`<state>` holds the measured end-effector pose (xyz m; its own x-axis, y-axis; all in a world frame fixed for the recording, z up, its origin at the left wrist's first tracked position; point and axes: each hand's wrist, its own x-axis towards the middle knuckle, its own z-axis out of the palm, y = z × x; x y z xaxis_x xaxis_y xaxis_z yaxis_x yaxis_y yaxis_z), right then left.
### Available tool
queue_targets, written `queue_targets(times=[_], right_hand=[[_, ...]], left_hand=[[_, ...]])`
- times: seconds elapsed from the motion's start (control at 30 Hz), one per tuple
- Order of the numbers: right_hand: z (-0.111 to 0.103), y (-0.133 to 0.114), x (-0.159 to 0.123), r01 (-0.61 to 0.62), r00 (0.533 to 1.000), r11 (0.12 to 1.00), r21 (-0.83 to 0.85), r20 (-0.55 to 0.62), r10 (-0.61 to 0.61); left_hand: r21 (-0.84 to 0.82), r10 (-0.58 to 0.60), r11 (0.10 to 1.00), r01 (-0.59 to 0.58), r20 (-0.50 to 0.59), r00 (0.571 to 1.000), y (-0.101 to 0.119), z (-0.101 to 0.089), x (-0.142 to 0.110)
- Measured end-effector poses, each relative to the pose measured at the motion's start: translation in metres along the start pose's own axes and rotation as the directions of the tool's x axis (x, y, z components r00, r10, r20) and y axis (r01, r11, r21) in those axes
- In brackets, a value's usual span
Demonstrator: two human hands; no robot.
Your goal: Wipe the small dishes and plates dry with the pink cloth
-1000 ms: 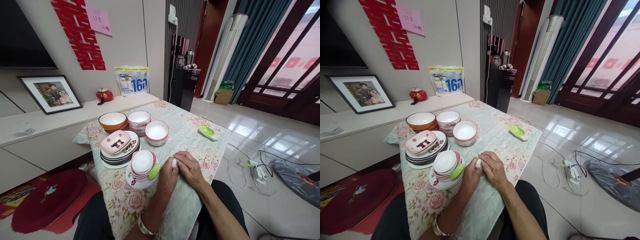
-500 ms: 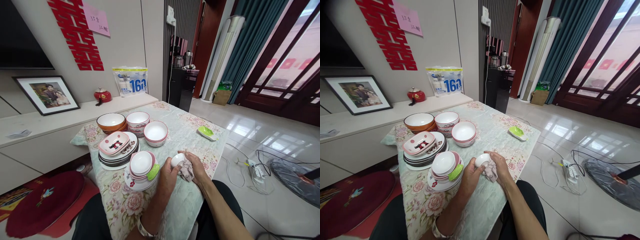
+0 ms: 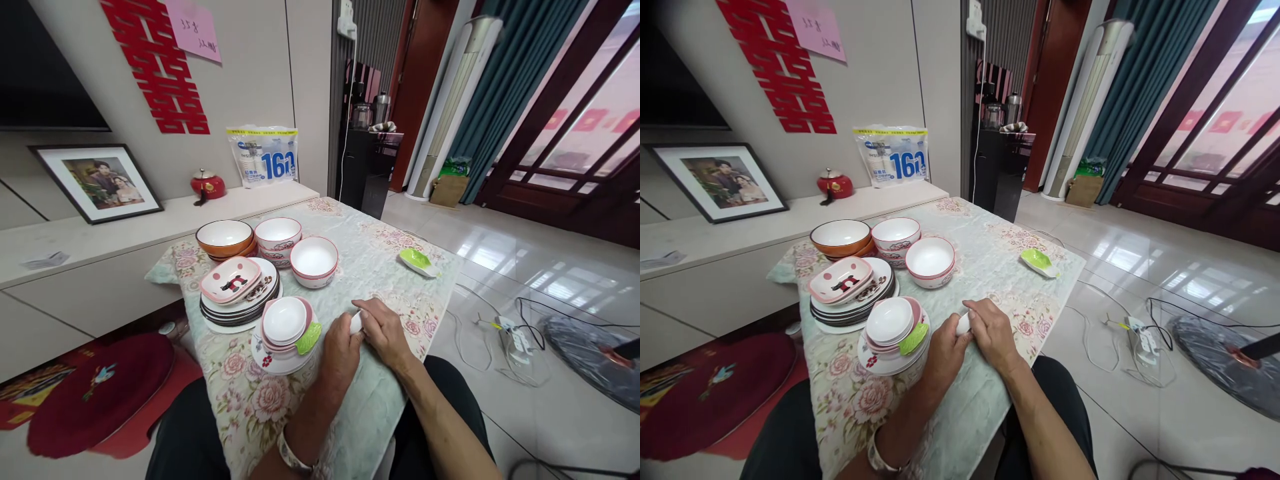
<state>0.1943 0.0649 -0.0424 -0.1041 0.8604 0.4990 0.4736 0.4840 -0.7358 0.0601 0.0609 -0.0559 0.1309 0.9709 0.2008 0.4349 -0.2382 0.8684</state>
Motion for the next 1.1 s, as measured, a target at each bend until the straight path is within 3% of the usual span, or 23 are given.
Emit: queue_targets(times=[0.1,0.2,0.27,0.3,0.33,0.4,0.47,0.53,0.57,0.67,0.77,0.87,0.97,1.03,1.1], right_hand=[[-0.003,0.006,0.004,-0.270,0.961,0.920,0.283,0.021,0.276],[-0.002,0.008,0.005,-0.478,0.828,0.615,0.627,0.087,0.554],[0.000,0.009,0.005,-0.495,0.748,0.413,0.764,0.134,0.650],[0.001,0.010,0.004,-0.495,0.726,0.359,0.791,0.149,0.672],[0.001,0.011,0.004,-0.499,0.717,0.348,0.793,0.153,0.680],[0.000,0.012,0.004,-0.515,0.744,0.449,0.730,0.121,0.657],[-0.002,0.012,0.002,-0.472,0.829,0.676,0.566,0.025,0.558],[-0.003,0.009,0.000,-0.327,0.927,0.892,0.311,-0.079,0.367],[-0.003,0.007,-0.001,-0.230,0.962,0.957,0.179,-0.107,0.252],[0.000,-0.002,-0.006,0.029,0.997,0.995,-0.099,-0.071,-0.036],[0.004,-0.006,-0.007,0.146,0.989,0.973,-0.179,0.027,-0.144],[0.002,-0.002,-0.002,0.042,0.999,0.994,-0.098,0.004,-0.041],[-0.003,0.006,0.004,-0.224,0.974,0.961,0.165,-0.004,0.228],[-0.004,0.010,0.006,-0.406,0.899,0.815,0.414,0.021,0.437],[-0.004,0.014,0.006,-0.499,0.796,0.605,0.621,0.053,0.602]], left_hand=[[-0.047,-0.045,0.998,0.046,0.015,0.999,0.002,-0.001,-0.001],[-0.191,-0.138,0.970,0.151,0.075,0.988,0.001,-0.001,0.000],[-0.276,-0.167,0.941,0.195,0.122,0.978,0.000,0.001,0.000],[-0.293,-0.167,0.935,0.199,0.130,0.977,0.000,0.002,0.000],[-0.290,-0.161,0.938,0.192,0.127,0.979,0.000,0.002,0.000],[-0.228,-0.141,0.961,0.158,0.091,0.986,0.001,0.002,-0.001],[-0.135,-0.115,0.984,0.120,0.043,0.992,0.003,0.001,-0.002],[-0.070,-0.080,0.994,0.081,0.017,0.997,0.003,0.000,-0.003],[-0.053,-0.060,0.997,0.061,0.015,0.998,0.003,0.000,-0.003],[-0.044,0.006,0.999,-0.005,0.024,1.000,0.000,0.002,-0.003],[-0.047,0.057,0.997,-0.057,0.008,0.998,-0.001,0.003,-0.003],[-0.012,0.069,0.998,-0.068,0.013,0.998,0.000,0.002,-0.003],[-0.032,0.019,0.999,-0.018,0.040,0.999,0.003,-0.001,-0.003],[-0.132,-0.050,0.989,0.060,0.074,0.996,0.005,-0.002,-0.002],[-0.241,-0.115,0.960,0.142,0.124,0.986,0.006,-0.002,-0.001]])
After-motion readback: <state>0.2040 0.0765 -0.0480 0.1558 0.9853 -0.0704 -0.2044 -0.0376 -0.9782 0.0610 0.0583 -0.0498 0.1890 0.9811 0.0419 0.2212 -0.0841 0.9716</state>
